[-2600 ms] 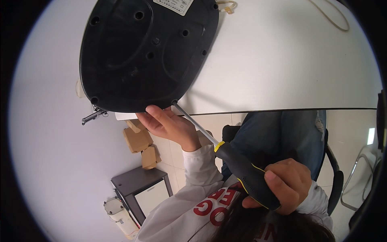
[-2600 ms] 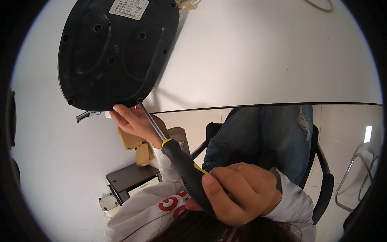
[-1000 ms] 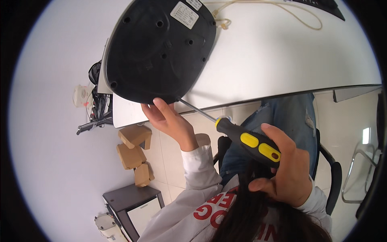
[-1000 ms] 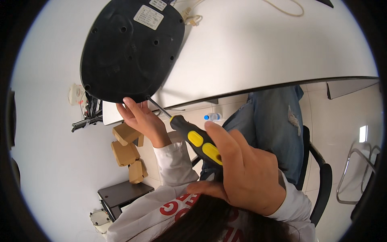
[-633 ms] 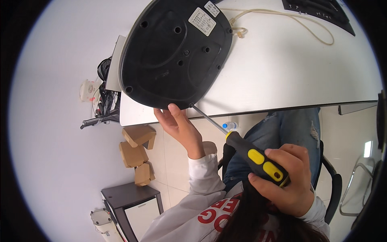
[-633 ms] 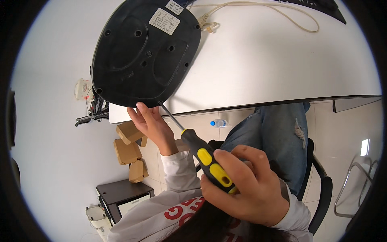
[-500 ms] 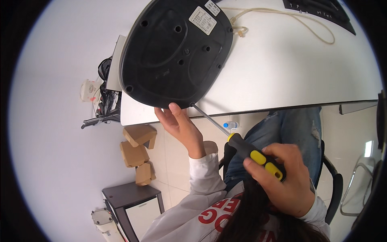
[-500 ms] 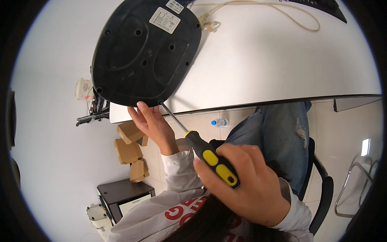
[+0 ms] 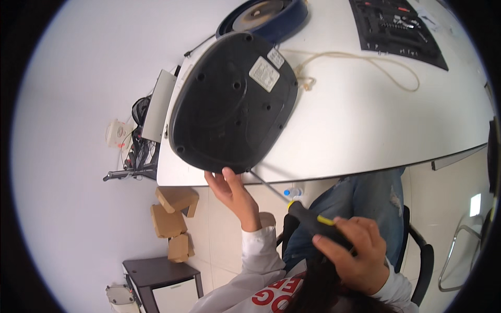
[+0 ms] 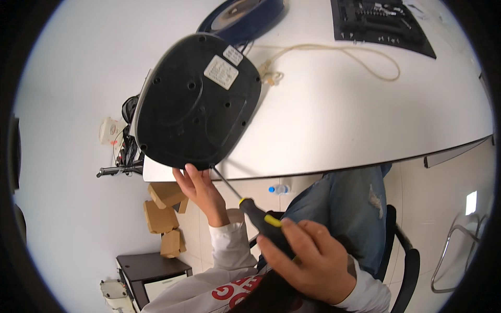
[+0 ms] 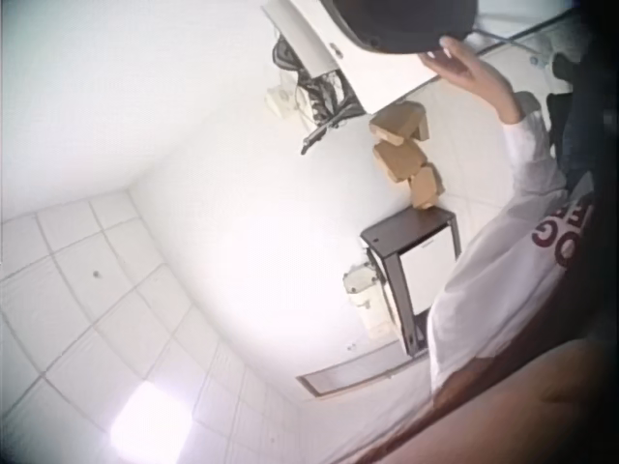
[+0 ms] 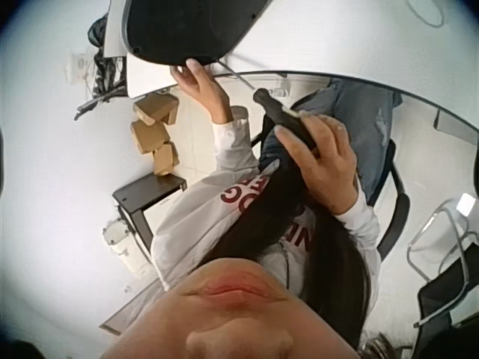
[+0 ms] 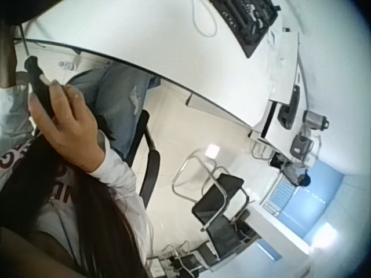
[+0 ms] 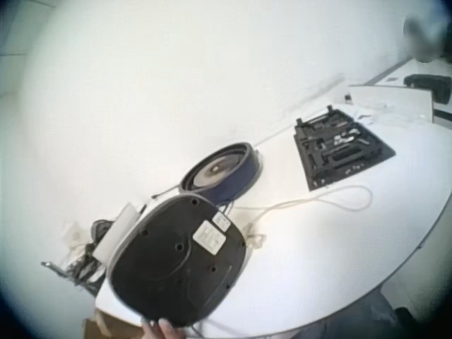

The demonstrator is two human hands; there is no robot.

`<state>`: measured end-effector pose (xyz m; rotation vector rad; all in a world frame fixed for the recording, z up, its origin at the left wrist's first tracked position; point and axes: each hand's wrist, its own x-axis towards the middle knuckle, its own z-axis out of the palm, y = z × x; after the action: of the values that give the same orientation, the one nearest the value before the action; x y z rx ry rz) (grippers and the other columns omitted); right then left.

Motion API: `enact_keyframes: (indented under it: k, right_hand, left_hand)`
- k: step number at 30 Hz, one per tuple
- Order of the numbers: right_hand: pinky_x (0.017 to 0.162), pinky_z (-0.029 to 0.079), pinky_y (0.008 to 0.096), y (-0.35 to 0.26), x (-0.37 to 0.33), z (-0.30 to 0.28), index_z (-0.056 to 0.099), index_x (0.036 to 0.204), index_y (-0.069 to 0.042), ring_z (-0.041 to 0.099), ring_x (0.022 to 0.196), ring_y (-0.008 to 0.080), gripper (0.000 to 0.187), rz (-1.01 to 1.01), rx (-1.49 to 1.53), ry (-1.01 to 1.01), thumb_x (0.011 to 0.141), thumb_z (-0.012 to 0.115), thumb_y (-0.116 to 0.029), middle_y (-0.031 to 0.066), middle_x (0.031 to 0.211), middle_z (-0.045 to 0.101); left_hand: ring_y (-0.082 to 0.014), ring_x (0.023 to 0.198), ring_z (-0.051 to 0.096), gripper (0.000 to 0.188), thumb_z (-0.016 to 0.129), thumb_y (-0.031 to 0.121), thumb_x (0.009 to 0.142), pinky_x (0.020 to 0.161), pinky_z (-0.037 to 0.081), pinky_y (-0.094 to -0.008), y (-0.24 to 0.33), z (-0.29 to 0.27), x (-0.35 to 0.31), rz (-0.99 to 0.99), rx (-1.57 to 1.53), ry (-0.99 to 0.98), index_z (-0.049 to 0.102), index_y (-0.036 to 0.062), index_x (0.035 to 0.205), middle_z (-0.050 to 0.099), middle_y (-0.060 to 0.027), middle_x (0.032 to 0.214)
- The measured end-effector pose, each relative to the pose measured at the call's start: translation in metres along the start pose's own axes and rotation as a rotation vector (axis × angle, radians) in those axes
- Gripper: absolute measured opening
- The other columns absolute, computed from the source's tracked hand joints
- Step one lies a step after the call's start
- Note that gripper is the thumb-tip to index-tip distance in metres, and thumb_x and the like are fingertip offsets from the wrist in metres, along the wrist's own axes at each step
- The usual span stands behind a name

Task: The person uses a screwdriver to remove screws from the bottom of a black plastic device. After removing all screws, the person lifts the cover to reveal internal wiring and components.

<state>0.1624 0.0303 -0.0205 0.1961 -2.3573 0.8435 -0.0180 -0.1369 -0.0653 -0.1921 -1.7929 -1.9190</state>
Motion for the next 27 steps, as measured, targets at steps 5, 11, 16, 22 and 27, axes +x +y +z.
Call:
enact_keyframes:
  k: [5,11,16,22,27]
  right_hand:
    - [0.061,0.049,0.0231,0.002,0.001,0.0,0.062,0.091,-0.018,0.054,0.078,0.0188,0.024,-0.06,0.054,-0.061,0.071,0.062,-0.003,0.0021,0.102,0.055]
    - [0.057,0.048,0.0225,0.008,-0.003,-0.002,0.066,0.088,-0.02,0.05,0.083,0.0198,0.028,-0.089,0.049,-0.079,0.066,0.063,-0.002,-0.0018,0.11,0.055]
    - [0.061,0.046,0.0217,0.004,-0.003,-0.003,0.065,0.092,-0.023,0.049,0.084,0.016,0.031,-0.116,0.02,-0.073,0.069,0.061,-0.002,-0.0071,0.112,0.055]
    - [0.058,0.048,0.0216,0.011,-0.001,0.005,0.064,0.097,-0.019,0.055,0.074,0.0152,0.022,-0.147,0.073,-0.037,0.075,0.064,-0.016,0.0003,0.106,0.057]
    - [0.044,0.04,0.0169,0.009,-0.007,0.002,0.057,0.103,-0.001,0.056,0.054,0.0108,0.047,0.152,0.107,-0.111,0.079,0.063,-0.041,0.0028,0.07,0.056]
  left_hand:
    - [-0.0169,0.102,0.051,0.048,0.049,0.026,0.093,0.085,0.044,-0.0297,-0.002,-0.006,-0.008,-0.017,0.072,-0.047,0.031,0.0012,0.13,0.047,-0.0117,0.118]
    - [-0.0176,0.097,0.05,0.037,0.047,0.028,0.092,0.08,0.042,-0.0315,0.018,-0.018,-0.045,-0.118,0.078,-0.153,0.042,0.002,0.117,0.049,-0.0099,0.108]
    - [-0.014,0.071,0.051,0.044,0.046,0.046,0.089,0.063,0.042,-0.0261,0.046,-0.012,-0.072,-0.555,-0.245,-0.443,0.047,0.0019,0.093,0.052,-0.0086,0.082]
    - [-0.0163,0.074,0.057,0.043,0.062,0.04,0.082,0.066,0.047,-0.0258,0.052,-0.008,-0.065,-0.734,-0.378,-0.642,0.052,-0.0013,0.09,0.057,-0.0115,0.082]
    - [-0.0172,0.073,0.058,0.043,0.064,0.038,0.081,0.061,0.047,-0.0237,0.05,-0.01,-0.067,-0.752,-0.418,-0.616,0.053,-0.0017,0.09,0.057,-0.0115,0.082]
